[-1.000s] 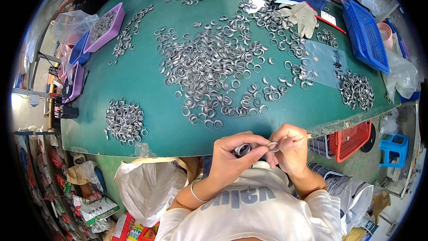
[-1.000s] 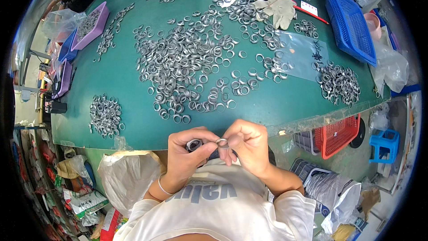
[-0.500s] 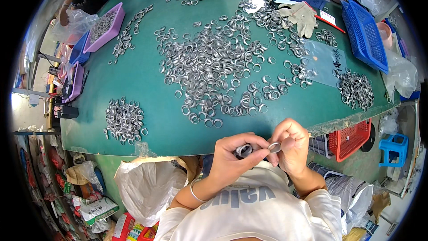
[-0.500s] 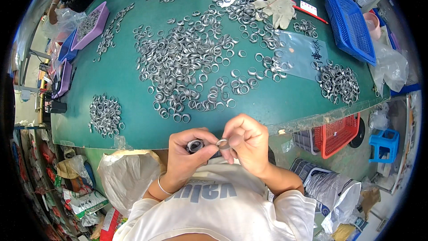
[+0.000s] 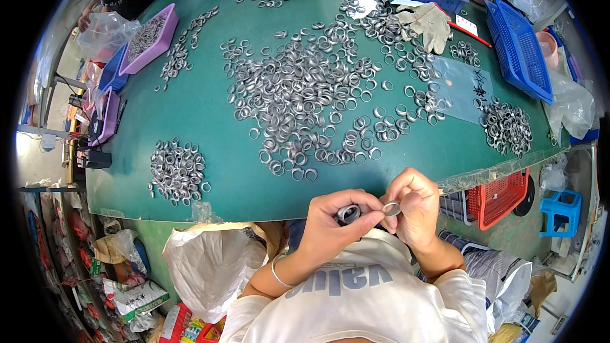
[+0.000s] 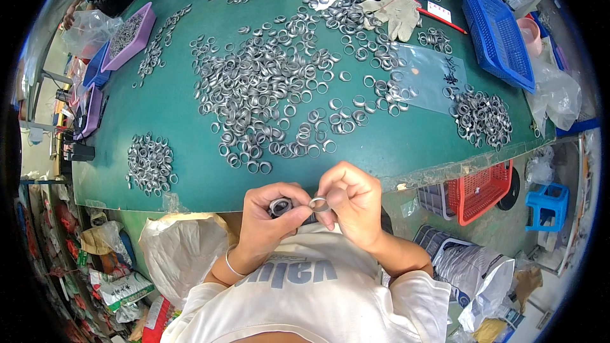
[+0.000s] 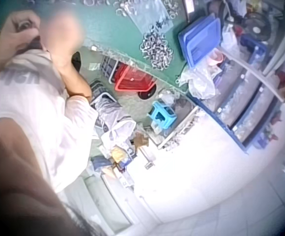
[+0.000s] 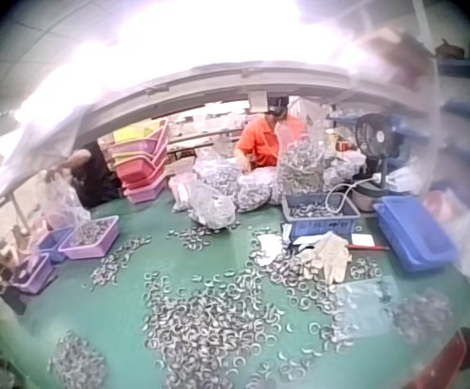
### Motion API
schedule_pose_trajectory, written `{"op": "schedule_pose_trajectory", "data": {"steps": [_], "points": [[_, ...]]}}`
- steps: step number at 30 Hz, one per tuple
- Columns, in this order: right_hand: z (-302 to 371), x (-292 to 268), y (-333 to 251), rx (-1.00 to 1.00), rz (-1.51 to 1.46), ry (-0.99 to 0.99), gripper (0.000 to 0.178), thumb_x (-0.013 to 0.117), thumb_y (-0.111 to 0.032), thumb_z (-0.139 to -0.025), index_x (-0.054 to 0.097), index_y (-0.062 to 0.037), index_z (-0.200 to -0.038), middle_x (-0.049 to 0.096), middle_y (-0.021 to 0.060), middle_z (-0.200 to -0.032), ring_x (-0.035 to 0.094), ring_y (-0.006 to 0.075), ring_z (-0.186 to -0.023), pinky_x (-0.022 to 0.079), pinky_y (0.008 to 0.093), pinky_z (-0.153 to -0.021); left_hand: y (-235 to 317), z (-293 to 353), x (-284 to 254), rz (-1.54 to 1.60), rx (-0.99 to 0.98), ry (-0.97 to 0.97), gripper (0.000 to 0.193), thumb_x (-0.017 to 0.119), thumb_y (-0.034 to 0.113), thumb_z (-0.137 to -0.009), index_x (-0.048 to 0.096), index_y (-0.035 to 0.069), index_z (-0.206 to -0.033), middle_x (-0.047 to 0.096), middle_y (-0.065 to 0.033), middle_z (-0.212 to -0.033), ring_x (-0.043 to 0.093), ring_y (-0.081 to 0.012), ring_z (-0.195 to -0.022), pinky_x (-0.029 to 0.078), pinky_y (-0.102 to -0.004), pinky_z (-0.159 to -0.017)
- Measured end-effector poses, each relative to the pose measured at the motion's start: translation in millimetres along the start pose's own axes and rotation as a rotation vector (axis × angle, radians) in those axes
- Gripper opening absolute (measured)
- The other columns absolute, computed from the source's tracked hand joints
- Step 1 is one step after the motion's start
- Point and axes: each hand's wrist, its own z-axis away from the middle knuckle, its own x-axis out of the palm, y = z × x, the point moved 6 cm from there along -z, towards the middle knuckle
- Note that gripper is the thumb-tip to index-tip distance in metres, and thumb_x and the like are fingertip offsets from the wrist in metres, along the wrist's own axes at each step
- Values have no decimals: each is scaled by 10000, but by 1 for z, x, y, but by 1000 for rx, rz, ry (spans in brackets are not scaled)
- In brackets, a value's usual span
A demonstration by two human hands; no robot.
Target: The person sorts small metal rings on a green table by hand, picking them up and moving them into groups or containers.
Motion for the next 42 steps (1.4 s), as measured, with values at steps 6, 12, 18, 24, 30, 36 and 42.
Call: {"op": "schedule_pose_trajectory", "data": {"steps": [6, 12, 18, 24, 30, 36, 42], "points": [[1, -3, 3, 41, 88, 35, 254, 491, -217, -941, 512, 12, -834, 524, 25, -558, 441, 45, -422, 270, 186, -380, 2, 2, -1, -77, 36, -25, 84, 649, -30, -776, 639, -15, -858, 608, -25, -754, 485, -42, -640, 370, -187, -555], [0, 1, 1, 63, 46, 44, 220, 481, -186, -944, 520, 7, -845, 536, 29, -597, 446, 46, -438, 274, 181, -389, -1, 3, -3, -95, 32, -4, 91, 660, -25, -766, 645, -8, -854, 588, -11, -734, 454, -37, -619, 341, -188, -537], [0, 2, -4, 31, 67, 54, 180, 491, -142, -935, 529, 15, -856, 543, 32, -607, 424, 37, -451, 295, 185, -407, -1, 2, -2, -115, 53, -3, 88, 653, -24, -760, 639, -5, -845, 562, -1, -711, 429, -27, -582, 309, -183, -503], [-5, 6, -9, 87, -12, 36, 88, 493, -26, -907, 532, 28, -850, 558, 42, -622, 401, 24, -458, 294, 184, -414, -3, 4, -2, -129, 33, -19, 92, 650, -27, -755, 636, -5, -843, 567, -1, -730, 426, -24, -589, 303, -180, -506], [-6, 6, -4, 156, -32, 1, 108, 507, -61, -914, 536, 18, -847, 552, 44, -606, 399, 22, -457, 289, 180, -413, -7, 4, -1, -116, 48, -39, 109, 647, -43, -750, 636, -7, -852, 606, -30, -802, 459, -41, -645, 337, -182, -553], [-6, 5, -4, 107, 43, 15, 98, 505, -57, -912, 538, 17, -857, 571, 46, -625, 419, 24, -470, 305, 179, -420, -5, 4, -3, -110, 46, -31, 102, 647, -34, -754, 633, -6, -851, 605, -29, -800, 464, -41, -643, 344, -181, -554], [9, 6, -20, -208, 332, 79, 107, 510, 21, -851, 508, 30, -958, 625, 81, -717, 549, 62, -571, 430, 187, -509, -1, 4, -2, 29, -28, -40, 80, 637, 11, -805, 624, 9, -885, 607, 4, -743, 442, -2, -568, 321, -160, -486]]}}
